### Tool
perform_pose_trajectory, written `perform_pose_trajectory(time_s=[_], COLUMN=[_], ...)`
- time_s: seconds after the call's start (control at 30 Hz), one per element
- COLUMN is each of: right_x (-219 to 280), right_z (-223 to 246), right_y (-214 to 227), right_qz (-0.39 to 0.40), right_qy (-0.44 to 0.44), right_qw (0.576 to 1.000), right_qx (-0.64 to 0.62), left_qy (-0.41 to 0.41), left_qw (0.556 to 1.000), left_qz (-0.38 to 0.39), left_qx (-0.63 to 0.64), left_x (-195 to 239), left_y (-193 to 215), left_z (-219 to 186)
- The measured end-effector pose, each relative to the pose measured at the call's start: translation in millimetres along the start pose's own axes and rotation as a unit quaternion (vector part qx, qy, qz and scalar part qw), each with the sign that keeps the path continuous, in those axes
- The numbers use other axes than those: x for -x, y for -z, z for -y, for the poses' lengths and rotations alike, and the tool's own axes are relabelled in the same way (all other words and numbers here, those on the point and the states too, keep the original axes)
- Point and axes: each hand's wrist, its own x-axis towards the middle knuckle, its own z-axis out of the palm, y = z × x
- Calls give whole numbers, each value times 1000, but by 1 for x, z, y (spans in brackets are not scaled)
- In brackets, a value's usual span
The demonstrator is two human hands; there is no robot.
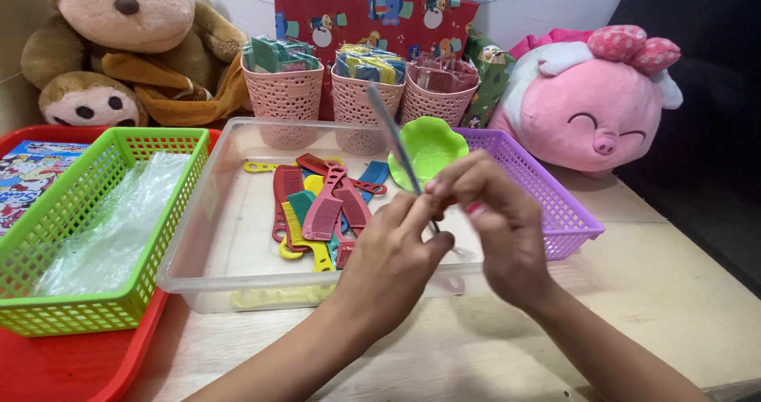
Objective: Organizing small plastic toy accessories like combs and scissors into a bowl and tray
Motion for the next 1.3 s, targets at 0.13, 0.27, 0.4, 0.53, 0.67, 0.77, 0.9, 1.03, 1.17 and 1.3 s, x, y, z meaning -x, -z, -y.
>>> perform_pose_trajectory(time_s=[0.13,0.27,0.4,0.53,0.67,0.77,0.9,1.03,1.17,1.3], right_x=[-13,-24,-37,-27,-29,-29,-31,-39,-54,-80], right_z=[-20,-45,-39,-63,-59,-69,-99,-120,-132,-116], right_y=[16,29,34,44,38,36,55,85,86,57], right_qz=[-78,-112,-21,-10,-66,-157,-226,-215,-190,-132], right_qy=[6,-182,-444,-392,-373,-386,-356,-311,-295,-272], right_qw=[997,969,823,755,718,722,753,794,838,897], right_qx=[-19,-125,-352,-526,-584,-553,-504,-475,-417,-322], left_qy=[-65,-78,-20,67,194,310,437,468,475,521], left_qw=[994,985,958,936,863,738,638,751,778,781], left_qz=[-53,-75,-81,-106,-199,-216,-196,-219,-234,-176], left_qx=[71,136,273,329,421,559,604,411,337,296], left_x=[-6,-11,-11,-11,-17,-18,-21,-30,-33,-40], left_y=[7,22,28,25,23,11,-2,24,30,2], left_z=[-6,-14,-16,-10,-6,9,26,37,55,81])
